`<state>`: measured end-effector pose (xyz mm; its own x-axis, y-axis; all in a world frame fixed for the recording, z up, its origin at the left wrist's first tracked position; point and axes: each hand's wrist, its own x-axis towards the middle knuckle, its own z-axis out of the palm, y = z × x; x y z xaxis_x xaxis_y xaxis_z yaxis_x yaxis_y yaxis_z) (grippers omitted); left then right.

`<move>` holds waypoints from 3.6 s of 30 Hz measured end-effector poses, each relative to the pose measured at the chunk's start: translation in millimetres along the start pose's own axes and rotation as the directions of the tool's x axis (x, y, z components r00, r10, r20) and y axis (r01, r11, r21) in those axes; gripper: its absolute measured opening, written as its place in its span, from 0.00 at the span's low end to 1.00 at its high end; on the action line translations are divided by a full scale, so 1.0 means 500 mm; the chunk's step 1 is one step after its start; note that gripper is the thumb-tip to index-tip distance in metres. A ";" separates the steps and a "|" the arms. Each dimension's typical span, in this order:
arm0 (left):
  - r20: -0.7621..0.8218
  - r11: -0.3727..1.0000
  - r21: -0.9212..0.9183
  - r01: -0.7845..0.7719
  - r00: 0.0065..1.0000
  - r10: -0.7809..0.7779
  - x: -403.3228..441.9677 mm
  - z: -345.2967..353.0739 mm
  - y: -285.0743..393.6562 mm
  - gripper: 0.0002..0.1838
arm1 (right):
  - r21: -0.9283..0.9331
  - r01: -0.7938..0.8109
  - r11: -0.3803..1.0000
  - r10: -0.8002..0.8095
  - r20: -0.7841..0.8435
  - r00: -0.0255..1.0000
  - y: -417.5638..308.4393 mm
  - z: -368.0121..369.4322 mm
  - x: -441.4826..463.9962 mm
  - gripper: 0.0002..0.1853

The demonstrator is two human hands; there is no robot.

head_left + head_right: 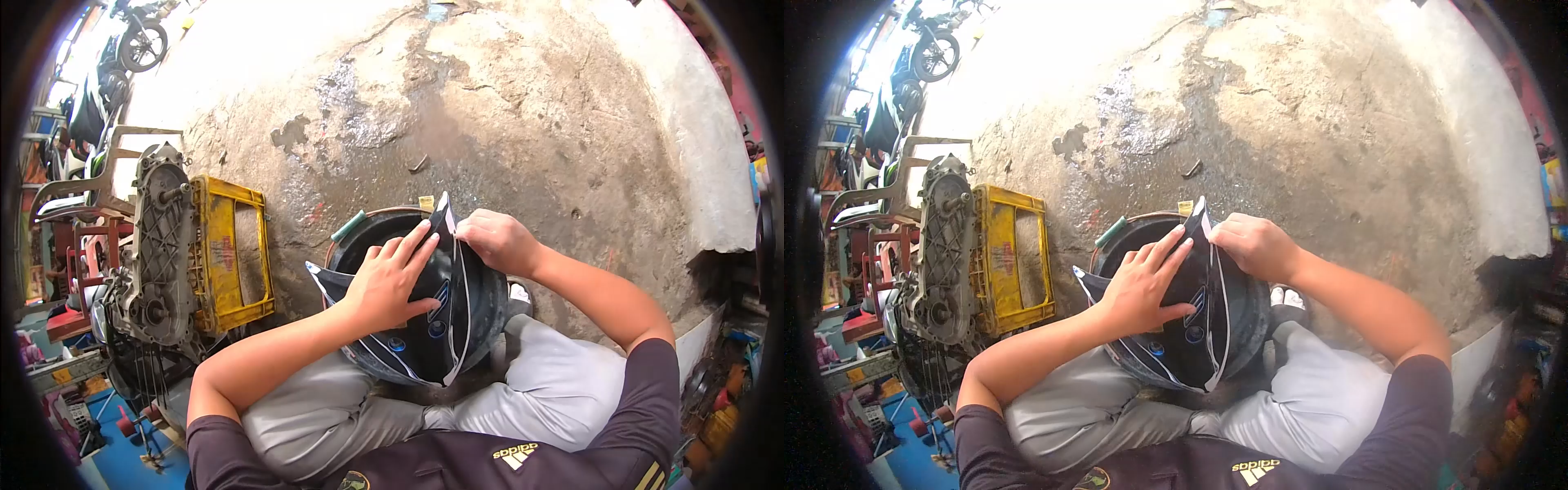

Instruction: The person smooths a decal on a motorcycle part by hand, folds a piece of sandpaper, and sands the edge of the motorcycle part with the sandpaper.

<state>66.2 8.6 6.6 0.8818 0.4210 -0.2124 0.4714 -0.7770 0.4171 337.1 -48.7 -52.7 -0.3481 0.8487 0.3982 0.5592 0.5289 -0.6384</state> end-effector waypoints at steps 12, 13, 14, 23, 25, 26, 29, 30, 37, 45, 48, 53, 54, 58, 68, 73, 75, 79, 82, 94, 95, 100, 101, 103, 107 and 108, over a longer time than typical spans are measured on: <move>-0.007 1.000 -0.009 0.003 1.000 -0.003 -0.001 0.000 0.000 0.57 | -0.048 0.067 0.997 -0.065 0.045 0.997 0.000 0.002 -0.003 0.14; -0.010 1.000 -0.003 0.005 1.000 -0.005 0.001 0.003 -0.002 0.57 | -0.052 0.053 0.997 -0.052 0.021 0.998 0.008 0.003 -0.003 0.13; -0.022 1.000 0.009 0.004 1.000 -0.003 0.000 0.006 -0.003 0.57 | -0.054 0.033 0.998 -0.033 -0.002 0.999 0.012 0.002 -0.004 0.13; 0.024 0.999 -0.017 0.034 0.999 -0.034 -0.001 0.003 -0.002 0.58 | -0.015 -0.016 1.000 0.015 -0.044 0.999 0.005 0.019 -0.010 0.14; 0.009 0.999 -0.035 0.012 1.000 -0.012 -0.001 0.003 -0.006 0.57 | -0.025 -0.033 0.999 0.033 -0.002 0.999 -0.001 0.012 -0.002 0.14; -0.012 1.000 -0.029 0.000 1.000 0.000 -0.001 0.003 -0.005 0.57 | -0.024 -0.031 0.999 0.031 -0.016 0.999 -0.006 0.014 -0.002 0.15; -0.010 1.000 -0.028 0.008 1.000 -0.009 0.000 0.003 -0.004 0.57 | -0.029 -0.008 1.000 0.008 -0.005 1.000 -0.016 0.014 -0.004 0.15; -0.012 1.000 -0.028 0.008 1.000 -0.009 0.000 0.005 -0.005 0.57 | -0.035 -0.012 0.999 0.012 -0.004 1.000 -0.006 0.016 -0.007 0.15; -0.020 1.000 -0.005 0.008 1.000 -0.008 -0.004 0.009 -0.002 0.57 | 0.005 0.019 1.000 -0.019 -0.048 0.999 -0.015 0.008 0.003 0.12; -0.060 0.999 0.037 -0.014 0.998 0.017 -0.001 0.018 -0.008 0.57 | -0.005 -0.015 1.000 0.015 -0.041 0.999 -0.021 0.022 0.012 0.12; -0.062 0.999 0.028 -0.028 0.998 0.030 0.001 0.017 -0.011 0.57 | -0.048 0.026 0.999 -0.027 -0.024 0.999 0.008 0.019 0.019 0.14; -0.006 1.000 -0.008 0.014 1.000 -0.014 0.002 0.012 -0.007 0.58 | -0.029 0.134 0.991 -0.131 0.105 0.986 -0.020 0.003 0.049 0.14; -0.010 1.000 -0.015 0.011 1.000 -0.011 0.002 0.012 -0.008 0.58 | -0.026 0.132 0.991 -0.129 0.099 0.987 -0.018 0.002 0.048 0.14; -0.060 0.999 0.035 -0.029 0.998 0.031 0.000 0.016 -0.011 0.56 | -0.100 0.049 0.994 -0.037 0.116 0.993 0.018 -0.018 0.038 0.14; -0.062 0.999 0.038 -0.026 0.998 0.028 0.002 0.015 -0.009 0.56 | -0.022 0.135 0.991 -0.132 0.117 0.984 -0.019 0.000 0.045 0.13; 0.014 1.000 0.012 0.018 1.000 -0.018 0.004 0.009 -0.004 0.58 | -0.080 0.057 0.995 -0.048 0.102 0.994 0.010 -0.008 0.032 0.11; -0.001 1.000 0.008 0.010 1.000 -0.010 0.005 0.010 -0.003 0.58 | 0.003 0.158 0.987 -0.157 0.147 0.977 -0.023 0.005 0.038 0.10; -0.017 1.000 0.004 0.004 1.000 -0.004 0.003 0.010 -0.004 0.58 | -0.097 0.097 0.991 -0.077 0.192 0.978 0.018 -0.018 0.039 0.13; -0.048 0.999 0.027 -0.019 0.999 0.021 0.003 0.011 -0.006 0.56 | -0.068 0.166 0.984 -0.150 0.197 0.969 -0.014 -0.004 0.045 0.12; 0.002 0.999 0.050 -0.007 1.000 0.007 -0.002 0.001 0.004 0.58 | -0.106 -0.180 0.978 0.173 -0.074 0.982 0.016 -0.106 0.026 0.17; -0.009 0.998 0.059 -0.010 1.000 0.011 -0.001 -0.001 0.004 0.58 | -0.074 -0.199 0.977 0.192 -0.098 0.977 0.000 -0.113 0.027 0.18; 0.004 0.998 0.068 -0.006 1.000 0.006 -0.007 0.001 0.008 0.58 | -0.135 -0.233 0.963 0.219 -0.113 0.969 -0.075 -0.170 0.011 0.15; 0.017 0.996 0.092 -0.005 1.000 0.003 -0.006 0.000 0.009 0.58 | -0.163 -0.230 0.959 0.208 -0.139 0.968 -0.088 -0.183 0.005 0.13; 0.059 0.992 0.122 -0.010 0.998 0.003 0.002 -0.018 0.019 0.60 | -0.142 -0.251 0.957 0.225 -0.177 0.958 -0.119 -0.205 -0.013 0.10; 0.128 0.940 0.334 0.067 0.985 -0.116 0.049 -0.098 0.057 0.63 | -0.183 -0.266 0.946 0.234 -0.178 0.956 -0.187 -0.257 -0.041 0.06; 0.105 0.930 0.360 0.072 0.988 -0.117 0.068 -0.120 0.059 0.63 | -0.196 -0.261 0.945 0.227 -0.180 0.957 -0.205 -0.272 -0.043 0.06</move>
<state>109.4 28.1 64.5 0.8169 0.4573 -0.3515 0.5056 -0.8611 0.0547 389.4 -121.2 94.0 -0.0707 0.9321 0.3552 0.7672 0.2784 -0.5779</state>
